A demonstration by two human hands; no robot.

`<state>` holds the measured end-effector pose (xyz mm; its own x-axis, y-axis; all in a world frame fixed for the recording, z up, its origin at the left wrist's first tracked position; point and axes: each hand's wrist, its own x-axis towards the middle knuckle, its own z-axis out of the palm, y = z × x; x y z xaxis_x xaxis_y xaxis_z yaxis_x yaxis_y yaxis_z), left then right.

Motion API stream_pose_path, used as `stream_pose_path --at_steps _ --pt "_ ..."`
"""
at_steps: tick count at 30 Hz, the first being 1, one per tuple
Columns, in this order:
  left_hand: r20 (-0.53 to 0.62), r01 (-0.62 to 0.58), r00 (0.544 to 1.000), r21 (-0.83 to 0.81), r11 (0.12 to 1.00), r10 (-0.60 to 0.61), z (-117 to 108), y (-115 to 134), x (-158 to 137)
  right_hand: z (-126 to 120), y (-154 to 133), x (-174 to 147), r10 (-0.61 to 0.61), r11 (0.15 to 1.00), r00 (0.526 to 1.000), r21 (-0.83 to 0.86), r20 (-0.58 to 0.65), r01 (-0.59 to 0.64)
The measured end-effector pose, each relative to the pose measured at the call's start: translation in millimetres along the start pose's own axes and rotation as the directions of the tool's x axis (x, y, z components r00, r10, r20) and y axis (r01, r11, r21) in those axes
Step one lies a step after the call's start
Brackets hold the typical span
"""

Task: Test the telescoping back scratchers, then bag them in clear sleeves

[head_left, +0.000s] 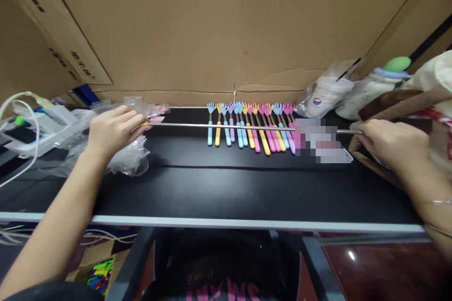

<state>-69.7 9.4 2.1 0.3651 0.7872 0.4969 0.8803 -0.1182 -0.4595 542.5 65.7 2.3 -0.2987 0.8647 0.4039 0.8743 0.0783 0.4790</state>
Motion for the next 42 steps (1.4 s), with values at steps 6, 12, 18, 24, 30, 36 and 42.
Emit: stream_pose_path --at_steps 6,12,18,24,30,36,42 --pt "0.010 0.046 0.999 -0.158 0.986 -0.045 1 9 -2 7 3 0 0.027 0.999 0.999 0.036 -0.038 -0.026" --pt "-0.001 0.066 0.998 -0.204 0.977 -0.068 0 8 -2 9 4 -3 0.056 0.996 0.996 0.067 -0.073 -0.051" --pt "0.054 0.107 0.994 -0.408 0.907 -0.093 6 5 -1 13 4 -6 0.021 0.993 0.995 0.121 -0.099 -0.009" --pt "0.204 0.303 0.953 -0.631 0.714 -0.224 9 4 1 15 3 -8 -0.009 0.983 0.991 0.180 -0.132 0.033" --pt "0.358 0.518 0.853 -0.677 0.523 -0.380 4 5 2 9 0 -9 -0.029 0.975 0.992 0.214 -0.121 0.054" --pt "0.348 0.494 0.857 -0.763 0.416 -0.380 10 2 2 10 -3 -6 0.182 0.919 0.981 0.368 -0.073 -0.143" --pt "0.364 0.519 0.850 -0.703 0.487 -0.380 9 5 2 12 -2 -4 0.317 0.913 0.947 0.254 0.052 -0.320"
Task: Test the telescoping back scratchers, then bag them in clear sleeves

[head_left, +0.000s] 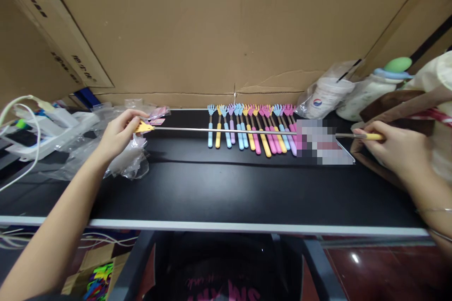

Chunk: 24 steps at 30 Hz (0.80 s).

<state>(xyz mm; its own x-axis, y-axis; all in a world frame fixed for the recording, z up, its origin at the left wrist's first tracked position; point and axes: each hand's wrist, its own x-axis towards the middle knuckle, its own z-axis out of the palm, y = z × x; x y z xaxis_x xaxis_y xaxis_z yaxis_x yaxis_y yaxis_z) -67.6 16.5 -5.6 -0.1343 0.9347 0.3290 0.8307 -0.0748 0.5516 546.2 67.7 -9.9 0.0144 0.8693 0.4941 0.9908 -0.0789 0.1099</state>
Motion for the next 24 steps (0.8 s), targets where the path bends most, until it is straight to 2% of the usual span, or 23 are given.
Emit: stream_pose_path --at_steps 4,8,14,17,20,24 --pt "0.020 0.038 0.999 0.145 0.989 -0.041 2 5 -2 1 -1 0 0.059 0.989 0.998 -0.138 0.015 -0.057" --pt "-0.001 0.052 0.999 0.193 0.980 -0.053 4 4 -2 1 -3 -2 0.031 0.976 0.999 -0.215 0.009 -0.028" --pt "-0.116 0.042 0.993 0.035 0.998 -0.038 8 -1 -2 -3 -8 -6 -0.056 0.971 0.998 -0.231 0.031 0.061" --pt "-0.173 0.041 0.983 -0.083 0.996 -0.055 11 1 -3 0 -14 -7 -0.064 0.972 0.998 -0.228 -0.012 0.060" --pt "-0.143 -0.016 0.990 -0.133 0.991 -0.003 19 9 -4 2 -26 -7 -0.096 0.970 0.994 -0.231 -0.056 0.080" --pt "-0.048 -0.147 0.989 -0.139 0.979 0.142 35 29 -7 -6 -56 -11 -0.258 0.953 0.966 -0.161 0.011 0.256"
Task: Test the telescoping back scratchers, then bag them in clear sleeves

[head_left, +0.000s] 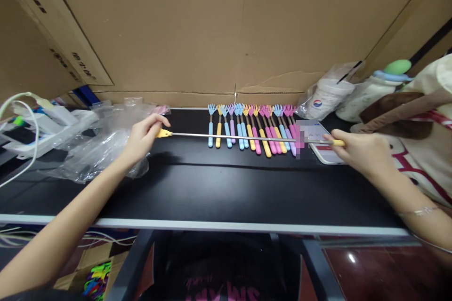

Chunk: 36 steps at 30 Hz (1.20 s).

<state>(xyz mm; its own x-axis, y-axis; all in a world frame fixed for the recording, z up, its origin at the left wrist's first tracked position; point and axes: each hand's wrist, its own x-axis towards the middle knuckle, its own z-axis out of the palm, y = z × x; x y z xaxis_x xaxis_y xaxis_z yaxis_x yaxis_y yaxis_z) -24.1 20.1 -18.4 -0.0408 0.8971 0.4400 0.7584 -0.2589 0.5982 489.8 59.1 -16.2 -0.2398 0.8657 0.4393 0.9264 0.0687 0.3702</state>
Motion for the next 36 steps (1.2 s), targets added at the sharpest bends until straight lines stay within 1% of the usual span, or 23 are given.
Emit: stream_pose_path --at_steps 3,7,11,14,16,18,20,22,23,25,26,28,30,31,33,35,36 --pt "0.075 -0.105 0.992 -0.012 0.994 0.105 17 16 -4 -16 -29 2 -0.113 0.993 0.993 0.049 0.022 0.112" --pt "0.177 -0.173 0.969 -0.010 0.985 0.172 37 42 -16 -29 -68 3 -0.260 0.959 0.964 0.107 -0.053 0.264" --pt "0.207 -0.215 0.955 -0.018 0.976 0.214 48 65 -23 -30 -92 4 -0.353 0.911 0.925 0.173 -0.141 0.374" --pt "0.216 -0.199 0.958 0.026 0.980 0.189 47 70 -21 -31 -95 4 -0.365 0.888 0.909 0.219 -0.201 0.405" --pt "0.224 -0.175 0.962 0.072 0.982 0.155 44 69 -18 -33 -91 3 -0.361 0.873 0.903 0.256 -0.235 0.416" --pt "0.224 -0.162 0.964 0.082 0.983 0.140 40 64 -15 -35 -85 3 -0.358 0.846 0.901 0.324 -0.244 0.424" --pt "0.230 -0.153 0.963 0.033 0.988 0.142 36 58 -12 -35 -75 3 -0.337 0.818 0.915 0.412 -0.221 0.401" --pt "0.231 -0.129 0.963 -0.052 0.990 0.138 34 52 -10 -33 -65 4 -0.295 0.781 0.939 0.523 -0.175 0.343" --pt "0.226 -0.106 0.965 -0.108 0.988 0.129 34 49 -8 -32 -60 6 -0.272 0.745 0.950 0.591 -0.152 0.308" --pt "0.214 -0.023 0.974 -0.248 0.968 0.078 36 43 -6 -29 -51 8 -0.230 0.630 0.967 0.740 -0.112 0.236" --pt "0.217 0.038 0.975 -0.331 0.943 0.037 38 42 -4 -28 -49 9 -0.210 0.553 0.973 0.809 -0.093 0.197" --pt "0.255 0.177 0.965 -0.490 0.854 -0.053 41 40 -1 -27 -49 10 -0.167 0.378 0.985 0.920 -0.046 0.107" --pt "0.299 0.268 0.949 -0.589 0.762 -0.102 45 41 3 -29 -54 10 -0.123 0.197 0.992 0.980 0.007 0.017" --pt "0.308 0.281 0.946 -0.609 0.741 -0.106 46 42 5 -30 -57 11 -0.098 0.110 0.995 0.994 0.029 -0.019" --pt "0.311 0.268 0.946 -0.605 0.749 -0.088 47 46 8 -32 -64 13 -0.048 -0.049 0.996 0.996 0.077 -0.079" --pt "0.331 0.250 0.942 -0.575 0.779 -0.058 47 49 10 -32 -68 16 -0.014 -0.175 0.991 0.976 0.130 -0.130" --pt "0.345 0.245 0.938 -0.561 0.791 -0.046 47 50 11 -33 -70 19 -0.009 -0.217 0.988 0.964 0.156 -0.154"
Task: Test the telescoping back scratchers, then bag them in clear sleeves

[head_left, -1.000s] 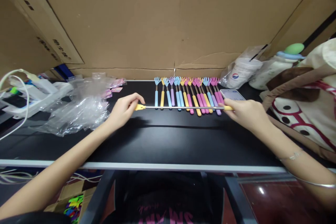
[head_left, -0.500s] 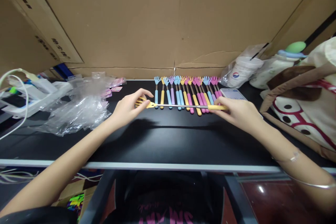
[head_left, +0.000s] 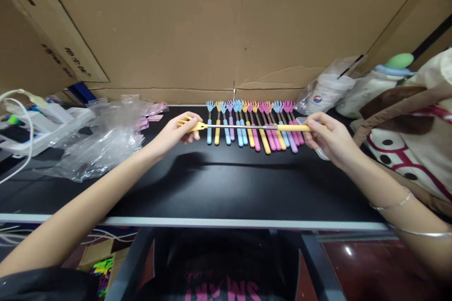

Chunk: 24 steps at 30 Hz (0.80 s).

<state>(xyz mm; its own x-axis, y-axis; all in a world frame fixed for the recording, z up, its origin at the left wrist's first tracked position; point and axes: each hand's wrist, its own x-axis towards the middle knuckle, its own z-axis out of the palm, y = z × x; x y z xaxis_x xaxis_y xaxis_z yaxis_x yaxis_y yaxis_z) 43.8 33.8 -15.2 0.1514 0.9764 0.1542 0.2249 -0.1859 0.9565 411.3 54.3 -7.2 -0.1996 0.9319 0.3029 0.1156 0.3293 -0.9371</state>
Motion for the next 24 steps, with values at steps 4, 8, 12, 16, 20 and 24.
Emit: stream_pose_path --at_steps 4,8,12,16,20,24 --pt "0.027 0.002 1.000 0.037 0.999 -0.003 -1 5 3 0 -3 13 0.063 0.996 0.998 0.062 0.015 -0.064" --pt "-0.023 0.014 1.000 -0.009 1.000 -0.014 -5 6 9 0 -6 22 0.073 0.997 0.996 0.010 0.052 -0.073" --pt "-0.061 -0.007 0.998 -0.060 0.998 0.004 -9 -1 13 3 1 22 0.033 0.999 0.996 -0.007 0.088 -0.032" --pt "-0.031 0.004 0.999 -0.069 0.998 -0.007 -8 -11 12 2 10 17 0.034 0.999 0.990 -0.017 0.134 -0.032" --pt "-0.020 0.007 1.000 -0.045 0.999 -0.008 -7 -15 10 0 8 13 0.048 0.999 0.989 0.006 0.140 -0.050" --pt "-0.030 -0.006 1.000 -0.011 1.000 0.006 -7 -13 8 0 7 11 0.029 0.999 0.987 0.018 0.159 -0.032"
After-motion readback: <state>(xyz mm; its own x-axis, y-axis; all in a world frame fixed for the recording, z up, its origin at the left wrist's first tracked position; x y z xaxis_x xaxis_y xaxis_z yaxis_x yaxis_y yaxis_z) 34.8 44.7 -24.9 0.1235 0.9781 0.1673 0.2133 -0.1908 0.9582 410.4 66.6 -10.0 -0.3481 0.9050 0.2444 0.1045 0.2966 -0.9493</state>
